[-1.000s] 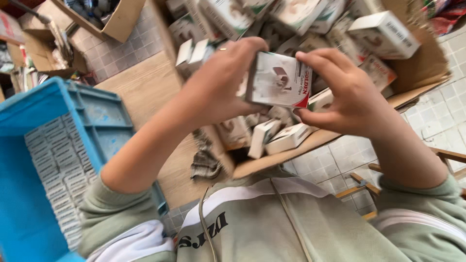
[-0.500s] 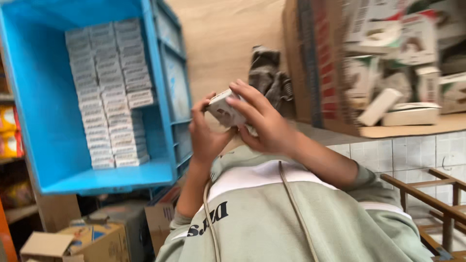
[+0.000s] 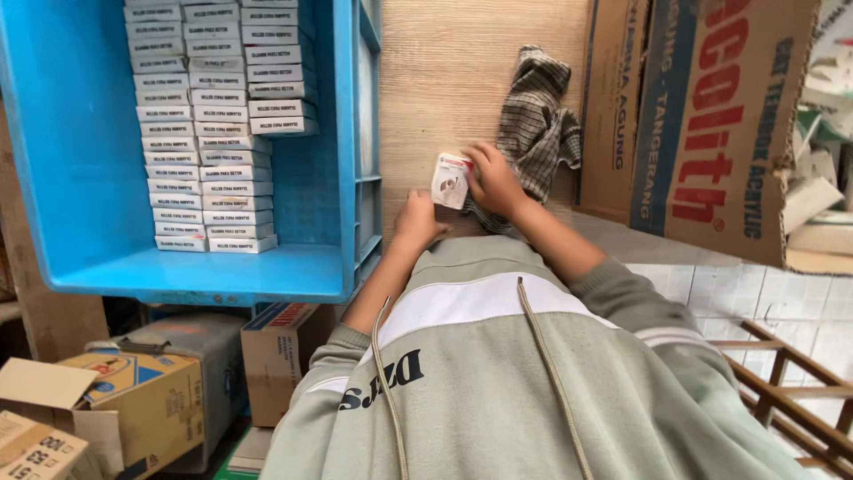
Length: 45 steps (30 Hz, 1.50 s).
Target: The person picks up small boxes from a cardboard container, wipes them with a cloth, and places them into rows inside a blue plastic crate.
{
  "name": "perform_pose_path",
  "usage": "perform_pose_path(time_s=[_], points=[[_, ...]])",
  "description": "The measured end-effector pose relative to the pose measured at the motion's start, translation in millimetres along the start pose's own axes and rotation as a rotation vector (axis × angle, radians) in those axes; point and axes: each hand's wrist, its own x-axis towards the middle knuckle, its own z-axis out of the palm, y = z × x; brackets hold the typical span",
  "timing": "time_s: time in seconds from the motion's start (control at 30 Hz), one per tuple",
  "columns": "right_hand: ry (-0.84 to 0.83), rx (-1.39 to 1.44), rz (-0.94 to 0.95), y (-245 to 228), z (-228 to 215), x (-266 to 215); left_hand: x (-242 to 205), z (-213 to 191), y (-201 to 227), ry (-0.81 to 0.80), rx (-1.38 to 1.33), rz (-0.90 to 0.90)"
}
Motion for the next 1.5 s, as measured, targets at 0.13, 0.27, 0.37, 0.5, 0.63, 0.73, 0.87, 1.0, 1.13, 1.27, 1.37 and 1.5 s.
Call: perform_pose_path(time_s=[0.13,0.27,0.37,0.5,0.63,0.73,0.87,1.0,1.13,1.27,1.37,1.5], points=[[-0.115,-0.077,-0.258,8.4,-5.3,-45.4,11.1,-13.1,1.1,0.151,0.291,0.072],[-0.18,-0.23,-0.313,24.4,-18.2,-63.3,29.1,-22.4,14.9,-0.052,0.184,0.196],[-0.036,-0.138,-0.082,33.2,-25.8,-55.9,35.5,-21.6,20.0,-0.056,0.255,0.218],[0.198,0.046,0.069,37.5,-25.9,-40.5,35.1,-26.7,23.6,-0.118,0.285,0.303],[0.11,-0.203,-0.015,27.1,-15.2,-22.9,48.2,-32.6,35.0,-0.071,0.331,0.39],[-0.076,-0.405,-0.368,16.3,-6.5,-27.8,50.0,-31.3,40.8,0.002,0.32,0.341],[-0.206,-0.364,-0.453,15.9,-10.6,-33.6,49.3,-28.7,31.2,0.002,0.166,0.346],[-0.265,-0.432,-0.37,22.1,-9.5,-22.8,51.7,-31.3,19.4,-0.009,0.034,0.393],[-0.267,-0.419,-0.179,25.7,-3.7,-6.9,47.9,-29.4,21.4,0.036,0.002,0.397],[-0.292,-0.466,-0.243,21.4,-3.2,-30.5,46.0,-26.2,21.0,0.028,-0.039,0.379],[-0.273,-0.49,-0.402,22.8,-7.8,-48.0,46.7,-25.1,18.3,0.014,-0.059,0.361],[-0.271,-0.512,-0.355,25.5,-12.2,-22.6,48.1,-27.0,18.2,-0.013,-0.114,0.34]])
